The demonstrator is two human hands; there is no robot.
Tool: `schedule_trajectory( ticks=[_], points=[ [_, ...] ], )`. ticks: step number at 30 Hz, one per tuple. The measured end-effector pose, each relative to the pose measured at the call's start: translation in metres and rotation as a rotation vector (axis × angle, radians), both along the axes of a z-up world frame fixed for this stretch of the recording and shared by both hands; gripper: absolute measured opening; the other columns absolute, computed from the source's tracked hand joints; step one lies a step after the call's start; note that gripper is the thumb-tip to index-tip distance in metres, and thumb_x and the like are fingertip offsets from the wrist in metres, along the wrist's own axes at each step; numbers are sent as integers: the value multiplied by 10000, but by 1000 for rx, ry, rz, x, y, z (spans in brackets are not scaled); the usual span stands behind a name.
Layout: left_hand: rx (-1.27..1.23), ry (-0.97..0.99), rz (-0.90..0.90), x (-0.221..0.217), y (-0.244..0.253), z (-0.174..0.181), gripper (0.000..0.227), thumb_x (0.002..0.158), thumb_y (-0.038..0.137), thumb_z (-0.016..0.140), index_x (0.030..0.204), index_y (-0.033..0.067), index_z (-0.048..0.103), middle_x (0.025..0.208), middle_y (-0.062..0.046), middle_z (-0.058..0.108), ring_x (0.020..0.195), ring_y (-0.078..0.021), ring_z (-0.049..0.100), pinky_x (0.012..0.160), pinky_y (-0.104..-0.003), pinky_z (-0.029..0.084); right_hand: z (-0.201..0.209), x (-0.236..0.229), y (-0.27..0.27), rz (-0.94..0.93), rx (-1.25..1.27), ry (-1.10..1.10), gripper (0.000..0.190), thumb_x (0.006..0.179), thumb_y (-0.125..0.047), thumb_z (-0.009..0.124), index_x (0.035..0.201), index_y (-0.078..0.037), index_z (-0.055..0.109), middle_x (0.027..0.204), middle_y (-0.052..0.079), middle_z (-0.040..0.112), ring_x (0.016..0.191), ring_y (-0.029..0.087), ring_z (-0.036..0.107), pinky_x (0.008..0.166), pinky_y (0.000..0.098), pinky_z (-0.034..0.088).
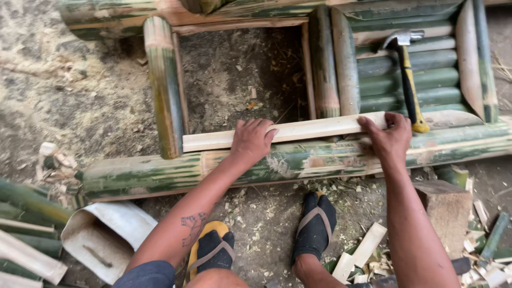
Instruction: The person assembles a bamboo chair by splitting bamboo strips, positioning them into the frame, and hammering nails to secure them. The person also uses a machete to split bamboo and a hammer to drive nails.
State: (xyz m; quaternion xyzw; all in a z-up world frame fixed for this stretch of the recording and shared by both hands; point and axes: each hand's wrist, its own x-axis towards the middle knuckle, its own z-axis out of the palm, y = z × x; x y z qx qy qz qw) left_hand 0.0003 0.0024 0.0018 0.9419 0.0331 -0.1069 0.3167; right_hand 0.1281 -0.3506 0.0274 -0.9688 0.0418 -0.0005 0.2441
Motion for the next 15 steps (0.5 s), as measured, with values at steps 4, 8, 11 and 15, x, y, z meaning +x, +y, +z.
schedule_trajectory(
  ticks=[4, 8, 11, 15],
  points=[
    [-51, -154, -72, 19, -16, 5, 434, 990, 313, 498, 1318, 37, 568, 1196, -150, 647, 1099, -302, 604, 940, -469, 368, -4, 12, 3, -21, 52, -21, 796, 736, -492, 961, 1167, 104, 658, 1163, 229, 636, 1040, 330, 622, 899, 438, 509],
    [-20, -295, -240, 48, -43, 14, 539, 987, 427, 516, 1312, -2, 541, 1148, -183, 645, 1059, -342, 624, 921, -501, 451, -3, 13, 11, -63, 63, 17, 803, 690, -535, 942, 1118, 77, 648, 1136, 192, 621, 1014, 314, 636, 891, 421, 533],
    [10, 191, -362, 64, -61, 22, 622, 997, 554, 432, 1332, 34, 498, 1055, -163, 646, 906, -292, 680, 713, -423, 590, 6, 6, 14, -66, 26, 0, 768, 702, -545, 931, 1103, 46, 648, 1121, 174, 615, 1025, 320, 622, 896, 425, 517],
    [72, 110, -340, 68, -58, 29, 628, 975, 624, 451, 1156, 36, 579, 951, -160, 682, 850, -288, 710, 685, -429, 598, 12, 8, 23, -66, 38, 7, 750, 696, -547, 923, 1084, 29, 639, 1092, 168, 599, 1010, 308, 617, 895, 414, 510]
  ],
)
